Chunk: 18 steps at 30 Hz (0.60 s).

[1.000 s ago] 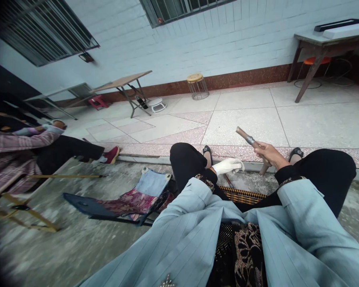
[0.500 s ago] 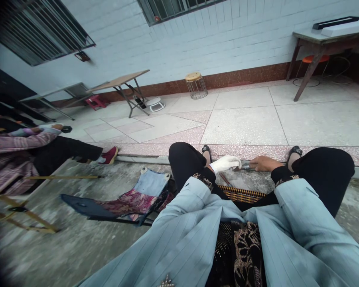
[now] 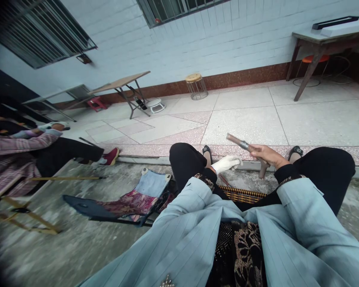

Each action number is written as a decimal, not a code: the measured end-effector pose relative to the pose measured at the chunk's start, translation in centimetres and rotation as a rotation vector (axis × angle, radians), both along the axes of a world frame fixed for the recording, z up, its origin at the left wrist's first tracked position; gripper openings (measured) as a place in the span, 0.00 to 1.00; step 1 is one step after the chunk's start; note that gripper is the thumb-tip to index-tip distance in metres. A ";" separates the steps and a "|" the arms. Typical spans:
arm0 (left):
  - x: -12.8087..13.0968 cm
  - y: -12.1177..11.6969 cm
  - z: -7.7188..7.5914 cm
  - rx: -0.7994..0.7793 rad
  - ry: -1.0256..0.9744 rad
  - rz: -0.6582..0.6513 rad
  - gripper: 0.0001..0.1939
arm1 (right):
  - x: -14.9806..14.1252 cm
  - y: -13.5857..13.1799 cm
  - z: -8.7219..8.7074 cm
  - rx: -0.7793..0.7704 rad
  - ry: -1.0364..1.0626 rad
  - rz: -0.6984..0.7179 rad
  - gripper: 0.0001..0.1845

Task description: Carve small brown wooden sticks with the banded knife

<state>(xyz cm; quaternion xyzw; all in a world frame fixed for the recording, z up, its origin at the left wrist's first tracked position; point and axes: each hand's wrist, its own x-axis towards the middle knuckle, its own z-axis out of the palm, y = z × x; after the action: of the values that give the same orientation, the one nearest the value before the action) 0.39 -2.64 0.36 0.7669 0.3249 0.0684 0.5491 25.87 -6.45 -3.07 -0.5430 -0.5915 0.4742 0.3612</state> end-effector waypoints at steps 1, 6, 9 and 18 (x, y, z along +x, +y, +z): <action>0.1 -0.1 -0.2 0.000 0.006 -0.007 0.13 | 0.0 0.3 -0.5 0.010 -0.034 -0.083 0.42; 0.3 -0.5 -0.4 0.004 0.023 -0.070 0.09 | 0.6 1.5 -2.8 -0.029 -0.334 -0.203 0.35; 0.3 -0.4 -0.2 0.012 0.031 -0.113 0.08 | 0.7 1.6 -3.6 -0.036 -0.554 -0.166 0.29; 0.1 -0.3 0.0 0.041 0.033 -0.115 0.08 | 0.3 0.6 -3.6 -0.044 -0.836 0.131 0.25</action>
<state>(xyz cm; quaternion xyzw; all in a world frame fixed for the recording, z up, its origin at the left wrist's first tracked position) 0.46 -2.98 0.36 0.7964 0.2879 0.0305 0.5309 26.19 -5.88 -6.69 -0.6574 -0.7100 0.2478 0.0475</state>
